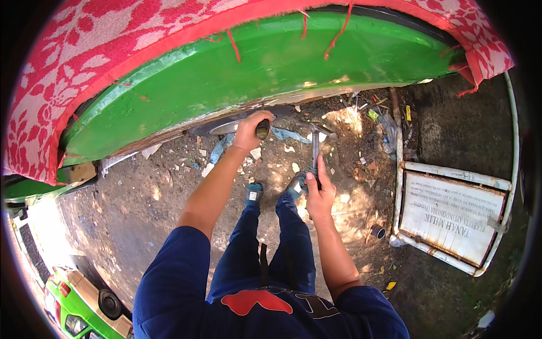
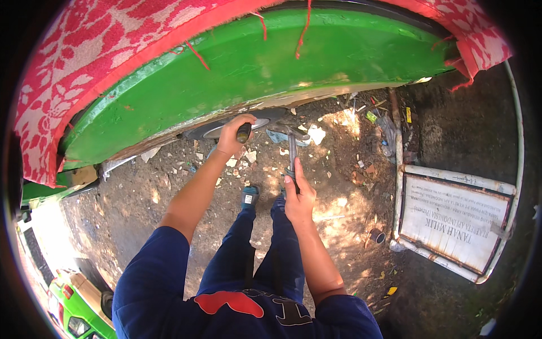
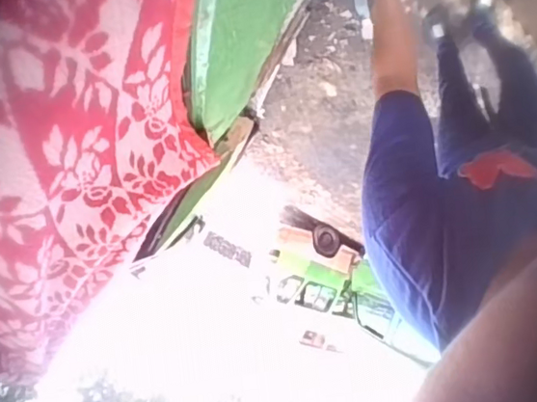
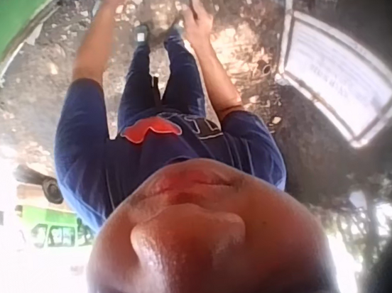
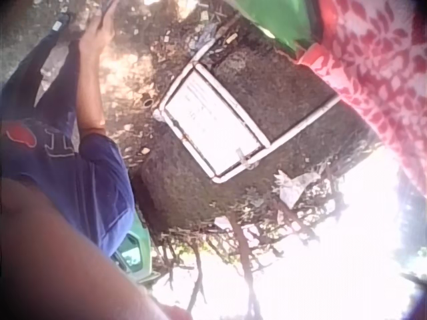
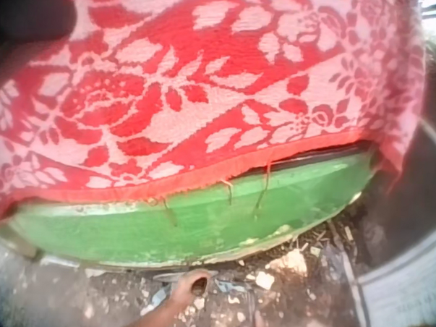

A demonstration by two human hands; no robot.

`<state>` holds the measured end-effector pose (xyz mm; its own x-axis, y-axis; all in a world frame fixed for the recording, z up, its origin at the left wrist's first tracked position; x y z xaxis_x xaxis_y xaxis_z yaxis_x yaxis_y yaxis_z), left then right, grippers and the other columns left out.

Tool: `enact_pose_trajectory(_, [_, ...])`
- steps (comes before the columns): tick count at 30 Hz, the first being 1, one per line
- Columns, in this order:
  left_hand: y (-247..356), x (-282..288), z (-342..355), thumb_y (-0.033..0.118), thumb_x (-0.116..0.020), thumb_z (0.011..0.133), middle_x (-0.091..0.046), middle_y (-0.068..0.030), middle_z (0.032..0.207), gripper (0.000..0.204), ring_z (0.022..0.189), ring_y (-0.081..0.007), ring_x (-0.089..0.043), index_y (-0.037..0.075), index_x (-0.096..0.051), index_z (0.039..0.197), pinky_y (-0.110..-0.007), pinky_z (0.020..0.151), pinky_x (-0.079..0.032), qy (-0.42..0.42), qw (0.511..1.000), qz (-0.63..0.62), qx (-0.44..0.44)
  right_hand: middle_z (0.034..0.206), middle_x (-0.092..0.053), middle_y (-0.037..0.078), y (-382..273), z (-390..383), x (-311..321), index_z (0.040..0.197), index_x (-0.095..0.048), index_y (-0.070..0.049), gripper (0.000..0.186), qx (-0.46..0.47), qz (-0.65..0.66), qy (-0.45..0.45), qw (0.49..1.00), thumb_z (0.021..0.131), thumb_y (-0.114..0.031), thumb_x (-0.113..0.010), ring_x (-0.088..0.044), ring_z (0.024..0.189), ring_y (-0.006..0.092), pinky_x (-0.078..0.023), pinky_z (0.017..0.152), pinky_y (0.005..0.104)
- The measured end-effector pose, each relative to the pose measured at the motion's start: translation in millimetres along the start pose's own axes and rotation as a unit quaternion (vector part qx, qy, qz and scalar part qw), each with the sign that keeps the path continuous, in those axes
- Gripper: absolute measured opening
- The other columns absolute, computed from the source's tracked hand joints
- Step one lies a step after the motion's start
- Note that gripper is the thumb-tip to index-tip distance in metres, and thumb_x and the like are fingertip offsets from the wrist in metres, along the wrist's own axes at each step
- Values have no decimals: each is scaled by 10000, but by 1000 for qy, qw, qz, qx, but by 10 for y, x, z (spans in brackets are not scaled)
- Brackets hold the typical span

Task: The person repeatedly taps a small metal piece against the underside of a green vehicle panel using a hammer. The person holds the metal piece with the left hand and strikes it with the hammer in the right hand, working along the panel edge under a red patterned cloth.

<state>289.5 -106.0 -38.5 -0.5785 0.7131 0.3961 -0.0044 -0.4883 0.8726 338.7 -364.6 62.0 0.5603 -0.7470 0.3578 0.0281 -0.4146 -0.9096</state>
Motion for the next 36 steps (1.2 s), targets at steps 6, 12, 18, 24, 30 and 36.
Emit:
enact_pose_trajectory(6, [-188, 26, 147, -82, -692, 748, -714, -91, 1084, 306, 1051, -215, -676, 41, -627, 1021, -334, 945, -508, 17, 993, -78, 84, 858, -641, 20, -79, -34, -1, 1473, -488, -70, 513, -25, 27, 2, 999, 980, -124, -619, -501, 663, 52, -466, 588, 244])
enact_pose_trajectory(12, [-157, -29, 319, -71, -716, 738, -725, -83, 1018, 285, 1000, -193, -683, 32, -653, 996, -312, 919, -509, 11, 988, -78, 131, 870, -667, 60, -140, 204, -176, 1452, -518, -78, 493, 54, -23, -31, 998, 972, -97, -628, -530, 700, 95, -488, 661, 268])
enact_pose_trajectory(18, [-296, -14, 337, 18, -774, 728, -734, -98, 951, 304, 843, -193, -700, 63, -680, 1014, -317, 777, -539, 33, 994, -16, 108, 782, -633, 138, -309, 287, -438, 1379, -596, -90, 471, 294, -117, 4, 948, 915, -44, -661, -613, 635, 271, -514, 612, 361])
enact_pose_trajectory(24, [-120, -70, 385, -8, -749, 761, -726, -83, 913, 258, 797, -190, -670, 65, -690, 1000, -313, 769, -522, 12, 991, 15, 134, 732, -581, 120, -301, 407, -471, 1387, -603, -135, 509, 290, -113, 0, 950, 893, -35, -677, -575, 586, 262, -506, 577, 373])
enact_pose_trajectory(30, [-189, -79, 396, 1, -767, 750, -737, -82, 964, 296, 890, -194, -694, 52, -667, 1024, -306, 830, -525, 14, 987, -29, 159, 797, -633, 166, -308, 541, -462, 1403, -589, -130, 522, 176, -146, -30, 973, 899, -12, -663, -601, 626, 259, -513, 636, 336])
enact_pose_trajectory(36, [-213, -84, 339, 29, -781, 712, -718, -100, 914, 310, 853, -221, -694, 52, -670, 1001, -322, 798, -531, 55, 989, -28, 134, 781, -648, 140, -334, 417, -393, 1412, -577, -122, 499, 302, -157, 26, 940, 928, -16, -634, -602, 617, 232, -508, 609, 338])
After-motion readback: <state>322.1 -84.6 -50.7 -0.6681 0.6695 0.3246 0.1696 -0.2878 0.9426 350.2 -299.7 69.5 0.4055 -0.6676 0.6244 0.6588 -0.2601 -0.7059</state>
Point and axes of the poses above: each hand's wrist, its own z-axis towards the middle knuckle, its own x-axis out of the back of the hand, y = z × x, the point moved 1 cm from there along z, towards the middle knuckle
